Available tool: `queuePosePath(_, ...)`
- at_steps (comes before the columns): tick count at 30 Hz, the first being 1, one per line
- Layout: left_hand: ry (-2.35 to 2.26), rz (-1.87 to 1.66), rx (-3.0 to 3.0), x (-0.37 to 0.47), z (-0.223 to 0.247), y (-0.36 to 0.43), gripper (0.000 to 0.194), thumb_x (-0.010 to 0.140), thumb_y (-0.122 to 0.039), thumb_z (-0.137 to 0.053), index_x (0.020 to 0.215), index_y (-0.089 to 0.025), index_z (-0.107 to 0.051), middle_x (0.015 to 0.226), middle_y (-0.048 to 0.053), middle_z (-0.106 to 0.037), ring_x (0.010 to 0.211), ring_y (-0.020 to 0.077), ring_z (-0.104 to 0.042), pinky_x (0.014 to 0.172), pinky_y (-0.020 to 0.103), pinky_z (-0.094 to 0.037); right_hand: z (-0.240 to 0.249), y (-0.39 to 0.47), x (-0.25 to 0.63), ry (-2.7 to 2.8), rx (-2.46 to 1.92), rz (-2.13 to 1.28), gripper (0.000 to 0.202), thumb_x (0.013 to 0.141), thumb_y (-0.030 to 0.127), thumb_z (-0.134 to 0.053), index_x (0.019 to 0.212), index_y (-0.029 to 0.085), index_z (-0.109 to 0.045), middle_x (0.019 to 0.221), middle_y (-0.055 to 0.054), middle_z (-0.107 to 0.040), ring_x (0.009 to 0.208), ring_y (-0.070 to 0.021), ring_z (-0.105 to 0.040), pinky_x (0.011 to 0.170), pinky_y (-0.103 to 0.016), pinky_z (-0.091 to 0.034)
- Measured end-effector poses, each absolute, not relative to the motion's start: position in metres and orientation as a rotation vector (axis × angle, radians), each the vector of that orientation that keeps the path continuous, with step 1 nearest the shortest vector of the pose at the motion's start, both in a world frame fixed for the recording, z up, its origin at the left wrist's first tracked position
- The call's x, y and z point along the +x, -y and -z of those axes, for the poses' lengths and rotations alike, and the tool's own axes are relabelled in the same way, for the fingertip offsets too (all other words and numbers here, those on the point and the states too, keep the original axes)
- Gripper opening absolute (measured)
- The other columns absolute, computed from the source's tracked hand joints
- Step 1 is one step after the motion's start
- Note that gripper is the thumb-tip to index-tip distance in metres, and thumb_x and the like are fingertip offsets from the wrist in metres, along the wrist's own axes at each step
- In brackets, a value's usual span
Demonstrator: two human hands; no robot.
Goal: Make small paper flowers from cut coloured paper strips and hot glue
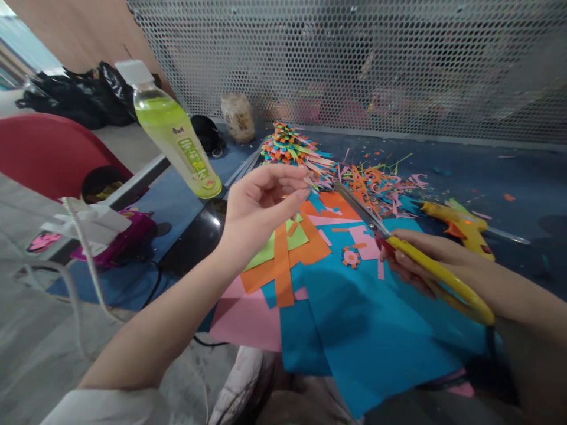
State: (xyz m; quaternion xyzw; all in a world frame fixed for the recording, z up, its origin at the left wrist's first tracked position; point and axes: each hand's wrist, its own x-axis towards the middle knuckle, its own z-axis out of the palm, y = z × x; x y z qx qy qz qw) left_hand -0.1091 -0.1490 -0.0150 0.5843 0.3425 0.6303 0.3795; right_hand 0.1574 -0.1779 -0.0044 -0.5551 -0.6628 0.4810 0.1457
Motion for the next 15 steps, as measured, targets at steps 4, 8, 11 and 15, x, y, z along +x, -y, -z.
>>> queuePosePath(4, -0.902, -1.463, 1.496, -0.101, 0.024, 0.151, 0.018, 0.07, -0.016, -0.073, 0.086, -0.02, -0.069, 0.075, 0.002, -0.068, 0.066, 0.0114, -0.064, 0.052, 0.021, -0.051, 0.004, 0.17, 0.152, 2.151, -1.835, -0.949, 0.03, 0.081, 0.051, -0.049, 0.079, 0.021, -0.049, 0.064, -0.001, -0.055, 0.058, -0.016, -0.053, 0.053, -0.027, -0.039)
queuePosePath(8, -0.86, -1.28, 1.518, -0.09, 0.039, 0.154, 0.015, 0.073, -0.019, -0.07, 0.088, -0.019, -0.068, 0.077, 0.002, -0.068, 0.066, 0.0104, -0.063, 0.054, 0.02, -0.051, 0.019, 0.159, 0.154, 2.256, -2.245, -0.404, 0.044, 0.081, 0.06, -0.04, 0.086, 0.017, -0.051, 0.078, -0.015, -0.063, 0.068, -0.0291, -0.061, 0.052, -0.033, -0.038)
queuePosePath(11, -0.86, -1.172, 1.521, -0.085, 0.048, 0.154, 0.012, 0.074, -0.018, -0.068, 0.087, -0.017, -0.066, 0.081, 0.003, -0.068, 0.074, 0.0108, -0.063, 0.063, 0.02, -0.052, 0.033, 0.152, 0.158, 2.257, -2.365, -0.252, 0.039, 0.082, 0.05, -0.047, 0.096, 0.013, -0.051, 0.086, -0.019, -0.065, 0.074, -0.0323, -0.064, 0.051, -0.032, -0.037)
queuePosePath(15, -0.891, -1.117, 1.543, -0.08, 0.054, 0.153, 0.016, 0.074, -0.019, -0.068, 0.089, -0.014, -0.065, 0.085, 0.005, -0.068, 0.08, 0.0117, -0.063, 0.071, 0.022, -0.051, 0.043, 0.15, 0.159, 2.269, -2.376, -0.177, 0.038, 0.082, 0.041, -0.053, 0.102, 0.008, -0.052, 0.091, -0.019, -0.065, 0.082, -0.0323, -0.064, 0.057, -0.032, -0.039)
